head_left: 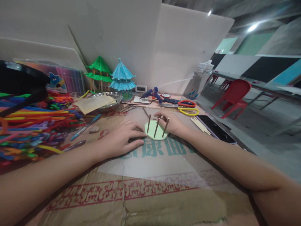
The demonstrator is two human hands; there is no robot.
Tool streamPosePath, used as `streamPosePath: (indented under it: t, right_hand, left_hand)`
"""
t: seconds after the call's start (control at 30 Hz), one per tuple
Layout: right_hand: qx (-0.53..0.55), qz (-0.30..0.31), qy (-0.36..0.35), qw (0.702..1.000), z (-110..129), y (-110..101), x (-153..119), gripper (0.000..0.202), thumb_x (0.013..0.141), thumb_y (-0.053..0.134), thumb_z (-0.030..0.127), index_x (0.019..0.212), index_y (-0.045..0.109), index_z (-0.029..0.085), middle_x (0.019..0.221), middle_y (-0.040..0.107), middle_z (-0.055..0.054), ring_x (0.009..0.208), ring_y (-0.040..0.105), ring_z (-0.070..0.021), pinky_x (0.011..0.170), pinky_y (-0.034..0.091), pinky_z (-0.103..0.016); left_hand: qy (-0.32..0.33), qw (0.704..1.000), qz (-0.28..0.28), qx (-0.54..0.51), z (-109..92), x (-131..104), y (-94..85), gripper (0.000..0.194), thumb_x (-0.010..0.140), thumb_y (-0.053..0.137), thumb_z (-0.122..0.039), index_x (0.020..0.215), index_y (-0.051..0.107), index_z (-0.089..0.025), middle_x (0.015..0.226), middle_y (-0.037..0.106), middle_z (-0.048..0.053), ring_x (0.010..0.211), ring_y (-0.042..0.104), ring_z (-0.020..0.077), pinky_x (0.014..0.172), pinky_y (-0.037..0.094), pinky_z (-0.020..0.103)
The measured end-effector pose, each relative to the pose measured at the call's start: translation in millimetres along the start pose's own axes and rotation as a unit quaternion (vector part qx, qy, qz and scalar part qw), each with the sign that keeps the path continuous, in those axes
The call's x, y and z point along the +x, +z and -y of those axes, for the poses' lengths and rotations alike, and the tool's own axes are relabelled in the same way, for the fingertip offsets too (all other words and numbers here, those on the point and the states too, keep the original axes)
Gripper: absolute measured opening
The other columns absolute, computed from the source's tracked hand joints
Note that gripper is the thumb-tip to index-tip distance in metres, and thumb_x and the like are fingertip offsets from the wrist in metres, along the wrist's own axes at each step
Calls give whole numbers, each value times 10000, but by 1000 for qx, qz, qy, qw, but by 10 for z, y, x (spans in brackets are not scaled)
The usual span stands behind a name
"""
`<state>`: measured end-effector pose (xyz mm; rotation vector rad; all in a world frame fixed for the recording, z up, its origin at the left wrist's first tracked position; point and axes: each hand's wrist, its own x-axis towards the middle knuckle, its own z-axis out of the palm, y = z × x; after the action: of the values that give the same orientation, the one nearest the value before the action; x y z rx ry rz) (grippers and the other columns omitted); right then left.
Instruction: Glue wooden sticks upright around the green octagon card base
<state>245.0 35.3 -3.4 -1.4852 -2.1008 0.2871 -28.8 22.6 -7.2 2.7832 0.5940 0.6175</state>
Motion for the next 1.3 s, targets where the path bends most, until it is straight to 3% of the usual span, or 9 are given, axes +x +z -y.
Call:
streamPosePath:
  t: [0.1, 0.3, 0.47, 0.67, 0.87, 1.03, 1.13, 1.23, 1.3]
  right_hand:
    - [-14, 25, -5, 1000, 43, -71, -13, 216, 907, 561, 177, 1078, 689, 204, 1054, 737, -68, 899, 658, -199, 774, 488, -296]
    - [-31, 114, 14, 993, 136, -229, -51, 243, 883, 600, 201, 1110, 685, 195, 903, 731, -41, 748, 648, -181, 671, 453, -285]
    - [-8, 113, 24, 993, 171, -251, -61, 220, 875, 608, 227, 1082, 679, 202, 810, 726, -28, 690, 647, -185, 618, 428, -279]
    - [-68, 109, 30, 991, 221, -360, 143, 217, 954, 517, 287, 882, 690, 177, 850, 740, -52, 754, 658, -179, 638, 424, -262]
    - [-122, 141, 26, 982, 331, -98, 681, 310, 922, 590, 380, 740, 705, 156, 802, 748, -123, 736, 668, -222, 623, 394, -287]
    - [-130, 154, 49, 978, 439, 94, 887, 105, 728, 745, 190, 661, 695, 127, 743, 742, -138, 723, 680, -236, 609, 400, -273]
    - [-88, 124, 63, 986, 418, -59, 843, 70, 788, 672, 165, 735, 681, 120, 766, 750, -114, 669, 652, -179, 577, 400, -242]
    - [-22, 80, 59, 995, 469, -409, 698, 156, 951, 496, 228, 948, 620, 133, 869, 764, -91, 562, 576, -105, 518, 400, -212]
    - [46, 66, 38, 996, 600, -654, 532, 180, 1009, 419, 291, 1013, 547, 164, 819, 748, -51, 474, 495, -76, 465, 376, -200]
  left_hand:
    - [-28, 999, 1, 26, 11, -6, 0, 364, 1010, 521, -458, 1230, 719, -246, 1204, 663, 95, 1158, 582, 264, 1026, 428, 433]
    - [-95, 993, -3, 75, 36, 26, -19, 458, 1008, 498, -478, 1323, 653, -184, 1270, 629, 139, 1204, 548, 309, 1051, 418, 490]
    - [-133, 984, -29, 116, 248, 19, -61, 371, 1009, 448, -317, 1262, 677, -171, 1300, 647, 138, 1255, 545, 311, 1096, 411, 513]
    - [-151, 980, -57, 118, 371, 6, -71, 310, 987, 475, -312, 1152, 704, -183, 1226, 690, 120, 1190, 604, 297, 1049, 466, 496]
    - [-152, 980, -71, 106, 334, 4, -71, 278, 967, 501, -283, 1110, 713, -172, 1182, 701, 116, 1136, 618, 281, 1018, 480, 475]
    - [-160, 979, -70, 106, 313, 4, -69, 263, 953, 515, -246, 1088, 727, -166, 1166, 713, 117, 1125, 624, 281, 1018, 475, 475]
    - [-154, 980, -81, 94, 255, -10, -122, 268, 955, 518, -251, 1097, 728, -163, 1178, 706, 120, 1135, 619, 287, 1023, 469, 479]
    - [-145, 980, -128, 36, 98, 27, -282, 282, 980, 501, -298, 1113, 722, -183, 1171, 700, 105, 1139, 618, 274, 1016, 472, 456]
    - [-157, 972, -168, -51, -69, 118, -437, 274, 988, 522, -363, 1093, 725, -211, 1115, 713, 77, 1050, 650, 236, 936, 510, 391]
